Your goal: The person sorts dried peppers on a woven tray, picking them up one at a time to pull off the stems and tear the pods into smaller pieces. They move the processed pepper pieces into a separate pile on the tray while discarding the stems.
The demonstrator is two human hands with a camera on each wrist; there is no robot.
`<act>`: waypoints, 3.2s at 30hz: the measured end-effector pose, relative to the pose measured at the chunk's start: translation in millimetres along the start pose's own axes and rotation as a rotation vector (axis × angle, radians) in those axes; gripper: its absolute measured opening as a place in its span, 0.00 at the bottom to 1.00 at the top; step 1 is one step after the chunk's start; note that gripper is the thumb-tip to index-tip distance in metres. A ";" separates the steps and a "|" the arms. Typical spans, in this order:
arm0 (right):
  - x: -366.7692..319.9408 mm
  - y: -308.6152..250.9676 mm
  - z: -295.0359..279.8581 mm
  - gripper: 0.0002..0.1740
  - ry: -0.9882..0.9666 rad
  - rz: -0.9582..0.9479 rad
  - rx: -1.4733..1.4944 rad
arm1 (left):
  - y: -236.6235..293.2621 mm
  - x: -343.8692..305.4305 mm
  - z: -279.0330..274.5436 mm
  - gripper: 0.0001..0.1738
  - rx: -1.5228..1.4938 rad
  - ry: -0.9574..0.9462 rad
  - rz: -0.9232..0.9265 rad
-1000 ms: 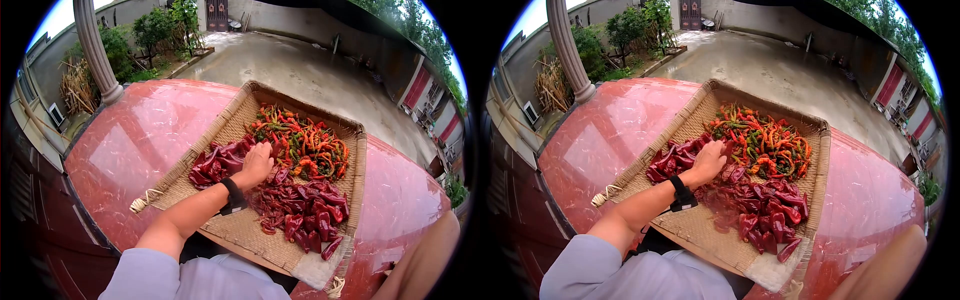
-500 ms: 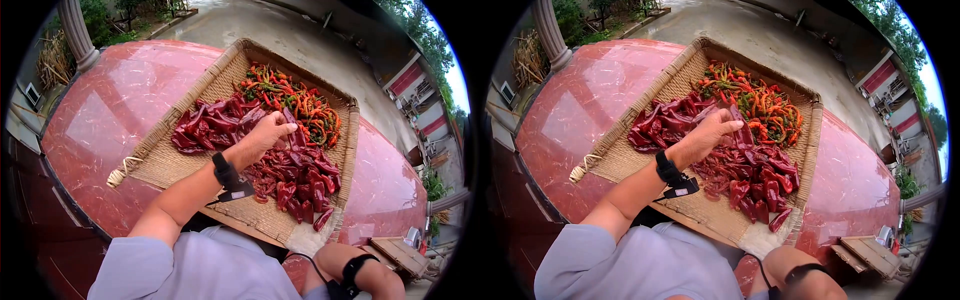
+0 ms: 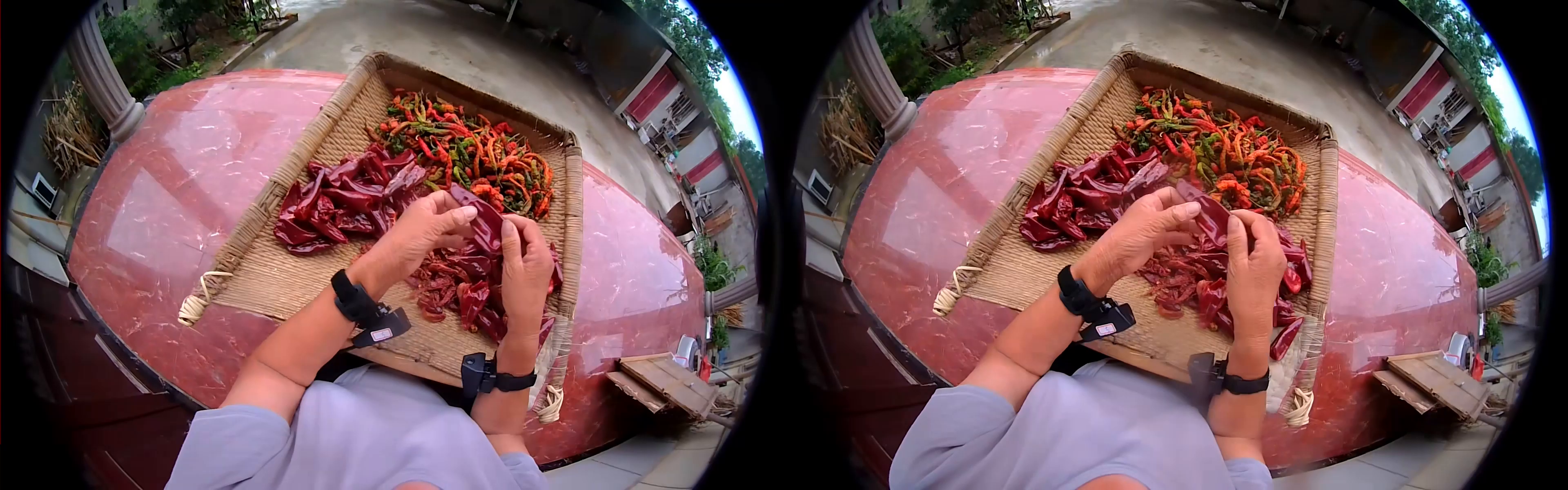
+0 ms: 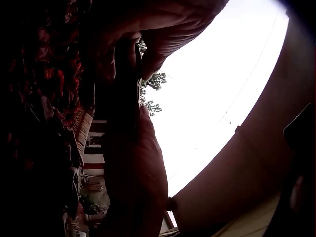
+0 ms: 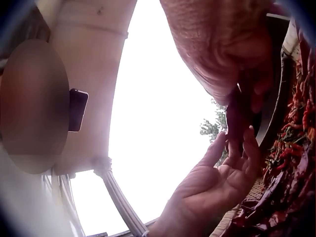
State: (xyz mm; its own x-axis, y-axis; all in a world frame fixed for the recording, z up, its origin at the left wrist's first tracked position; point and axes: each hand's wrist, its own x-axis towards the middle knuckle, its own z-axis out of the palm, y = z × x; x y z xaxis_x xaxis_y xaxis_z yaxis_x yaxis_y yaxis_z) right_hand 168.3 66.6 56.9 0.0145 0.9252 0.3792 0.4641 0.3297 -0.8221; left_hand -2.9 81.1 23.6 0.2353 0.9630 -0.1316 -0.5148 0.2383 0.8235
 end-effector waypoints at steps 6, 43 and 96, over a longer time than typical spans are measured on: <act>10.7 18.0 -41.2 0.08 0.337 0.098 -0.166 | 0.2 20.8 -45.4 0.21 1.527 0.525 0.523; -4.5 62.1 -55.6 0.13 0.273 0.012 -0.576 | -35.4 60.4 -32.7 0.16 1.830 0.129 0.342; -16.2 42.0 -1.8 0.24 -0.063 -0.075 0.282 | 21.1 -20.0 7.7 0.18 0.823 -0.302 0.153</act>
State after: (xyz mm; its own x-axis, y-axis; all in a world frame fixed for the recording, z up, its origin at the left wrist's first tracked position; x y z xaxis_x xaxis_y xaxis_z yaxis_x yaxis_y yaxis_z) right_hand 189.1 65.1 16.9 -0.0693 0.9033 0.4235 0.1970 0.4285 -0.8818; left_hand -12.1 65.9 47.8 0.4793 0.8750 0.0677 0.1696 -0.1680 0.9711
